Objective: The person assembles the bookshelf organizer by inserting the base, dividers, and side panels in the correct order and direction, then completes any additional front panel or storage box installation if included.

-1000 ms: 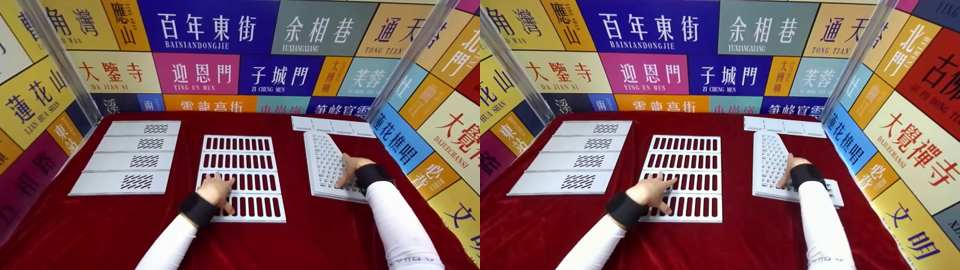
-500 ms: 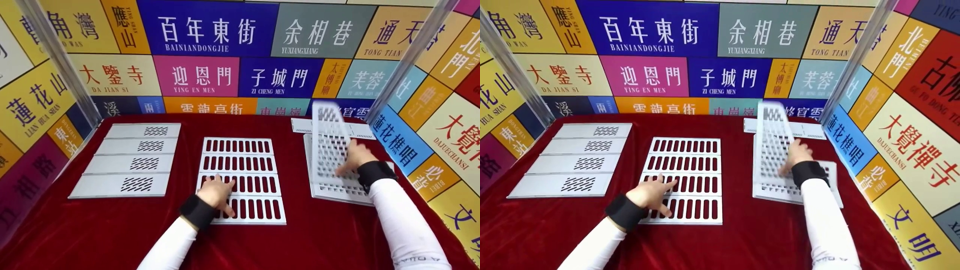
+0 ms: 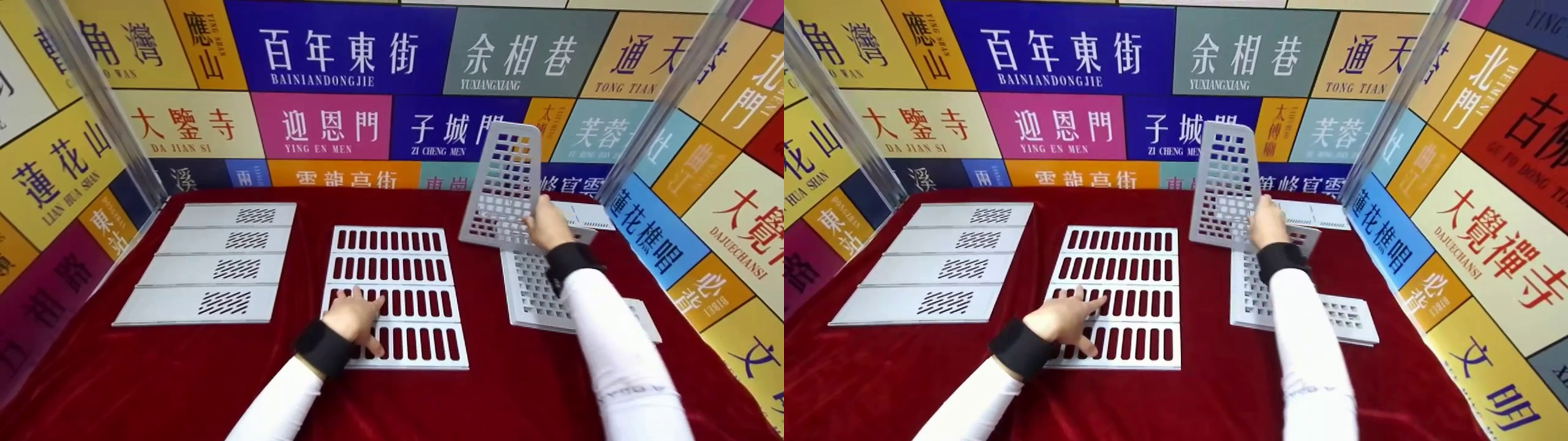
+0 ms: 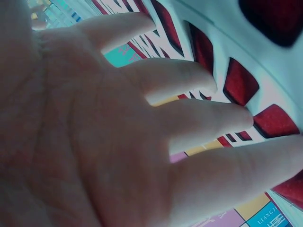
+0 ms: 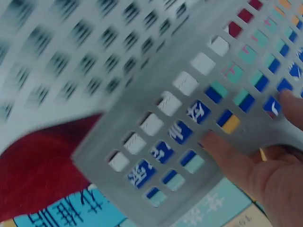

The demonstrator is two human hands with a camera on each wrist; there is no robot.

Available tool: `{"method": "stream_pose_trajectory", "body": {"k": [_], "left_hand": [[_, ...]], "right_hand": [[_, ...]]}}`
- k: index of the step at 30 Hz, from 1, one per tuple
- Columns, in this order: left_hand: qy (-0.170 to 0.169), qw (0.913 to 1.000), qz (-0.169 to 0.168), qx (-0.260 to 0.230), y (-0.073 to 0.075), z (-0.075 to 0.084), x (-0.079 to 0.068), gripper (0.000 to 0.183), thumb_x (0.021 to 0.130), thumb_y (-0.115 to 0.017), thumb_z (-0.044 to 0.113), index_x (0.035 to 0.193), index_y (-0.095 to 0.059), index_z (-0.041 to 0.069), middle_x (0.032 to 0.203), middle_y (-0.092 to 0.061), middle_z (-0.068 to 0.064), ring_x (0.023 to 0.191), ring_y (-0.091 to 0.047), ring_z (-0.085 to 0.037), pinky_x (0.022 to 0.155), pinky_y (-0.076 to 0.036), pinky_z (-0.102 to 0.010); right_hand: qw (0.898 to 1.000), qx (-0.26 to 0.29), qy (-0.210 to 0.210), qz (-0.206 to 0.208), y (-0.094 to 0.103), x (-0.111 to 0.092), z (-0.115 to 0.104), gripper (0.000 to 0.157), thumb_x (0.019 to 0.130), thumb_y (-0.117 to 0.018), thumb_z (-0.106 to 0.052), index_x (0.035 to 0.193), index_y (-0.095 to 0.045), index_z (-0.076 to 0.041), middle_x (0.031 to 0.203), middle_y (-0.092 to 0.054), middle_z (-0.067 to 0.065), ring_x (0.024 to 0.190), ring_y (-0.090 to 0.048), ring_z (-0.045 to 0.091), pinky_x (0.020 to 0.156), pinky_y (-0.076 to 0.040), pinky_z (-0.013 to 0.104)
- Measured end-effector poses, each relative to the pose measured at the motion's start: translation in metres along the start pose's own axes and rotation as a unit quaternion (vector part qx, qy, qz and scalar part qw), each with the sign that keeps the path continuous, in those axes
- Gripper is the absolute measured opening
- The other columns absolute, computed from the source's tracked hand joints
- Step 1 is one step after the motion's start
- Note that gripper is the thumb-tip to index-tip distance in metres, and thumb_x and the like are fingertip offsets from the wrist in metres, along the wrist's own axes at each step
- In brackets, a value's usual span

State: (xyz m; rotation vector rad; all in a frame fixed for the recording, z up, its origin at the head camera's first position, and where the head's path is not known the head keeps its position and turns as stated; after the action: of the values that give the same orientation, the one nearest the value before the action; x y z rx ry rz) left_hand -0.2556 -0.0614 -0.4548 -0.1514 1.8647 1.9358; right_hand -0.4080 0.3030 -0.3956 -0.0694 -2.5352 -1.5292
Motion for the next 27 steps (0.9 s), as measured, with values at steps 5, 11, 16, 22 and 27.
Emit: {"method": "stream_pose_trajectory", "body": {"k": [5, 11, 16, 22, 27], "left_hand": [[0.000, 1.0000, 0.001, -0.003, -0.002, 0.002, -0.001, 0.113, 0.064, -0.089, 0.054, 0.158, -0.032, 0.027, 0.161, -0.026, -0.030, 0.144, -0.031, -0.056, 0.108, -0.044, -0.061], [-0.001, 0.9999, 0.011, -0.009, -0.001, 0.002, -0.002, 0.113, 0.064, -0.090, 0.053, 0.157, -0.034, 0.026, 0.160, -0.027, -0.031, 0.142, -0.032, -0.057, 0.106, -0.046, -0.063], [-0.001, 0.9999, 0.015, 0.001, 0.000, 0.001, -0.002, 0.112, 0.064, -0.090, 0.054, 0.157, -0.034, 0.025, 0.159, -0.029, -0.030, 0.141, -0.034, -0.056, 0.106, -0.046, -0.061], [0.004, 0.9999, 0.013, 0.002, -0.001, 0.002, -0.002, 0.112, 0.064, -0.090, 0.054, 0.157, -0.034, 0.027, 0.160, -0.029, -0.029, 0.142, -0.034, -0.055, 0.104, -0.048, -0.062], [0.013, 0.9998, 0.015, 0.000, -0.001, 0.002, -0.001, 0.113, 0.063, -0.091, 0.053, 0.157, -0.034, 0.029, 0.160, -0.028, -0.028, 0.143, -0.033, -0.054, 0.099, -0.050, -0.064]], "right_hand": [[0.997, -0.004, 0.029, 0.076, -0.017, 0.016, -0.013, 0.039, 0.099, -0.056, -0.005, 0.124, -0.040, 0.020, 0.115, -0.056, 0.041, 0.112, -0.054, 0.059, 0.102, -0.044, 0.062], [0.991, -0.028, 0.056, 0.123, -0.027, 0.029, -0.021, 0.027, 0.097, -0.059, -0.003, 0.111, -0.047, 0.017, 0.106, -0.059, 0.038, 0.103, -0.057, 0.059, 0.093, -0.046, 0.062], [0.990, -0.029, 0.059, 0.125, -0.034, 0.037, -0.020, 0.030, 0.096, -0.058, -0.002, 0.115, -0.047, 0.018, 0.107, -0.059, 0.038, 0.101, -0.058, 0.059, 0.094, -0.046, 0.061], [0.993, -0.023, 0.055, 0.106, -0.042, 0.039, -0.018, 0.029, 0.097, -0.056, -0.001, 0.116, -0.045, 0.018, 0.110, -0.058, 0.038, 0.104, -0.058, 0.058, 0.094, -0.047, 0.061], [0.994, -0.016, 0.063, 0.084, -0.043, 0.043, -0.020, 0.028, 0.098, -0.052, -0.001, 0.117, -0.042, 0.018, 0.111, -0.056, 0.038, 0.107, -0.057, 0.056, 0.095, -0.046, 0.060]]}}
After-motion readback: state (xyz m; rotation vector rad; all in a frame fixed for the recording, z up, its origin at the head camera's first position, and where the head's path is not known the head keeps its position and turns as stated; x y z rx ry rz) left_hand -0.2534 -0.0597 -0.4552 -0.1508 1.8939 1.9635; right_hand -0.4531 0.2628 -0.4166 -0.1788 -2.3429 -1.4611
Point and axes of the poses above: each hand's wrist, its own x-axis towards the middle knuckle, its own y-axis out of the back of the hand, z = x × y, the point moved 3 cm from there along x, towards the middle knuckle
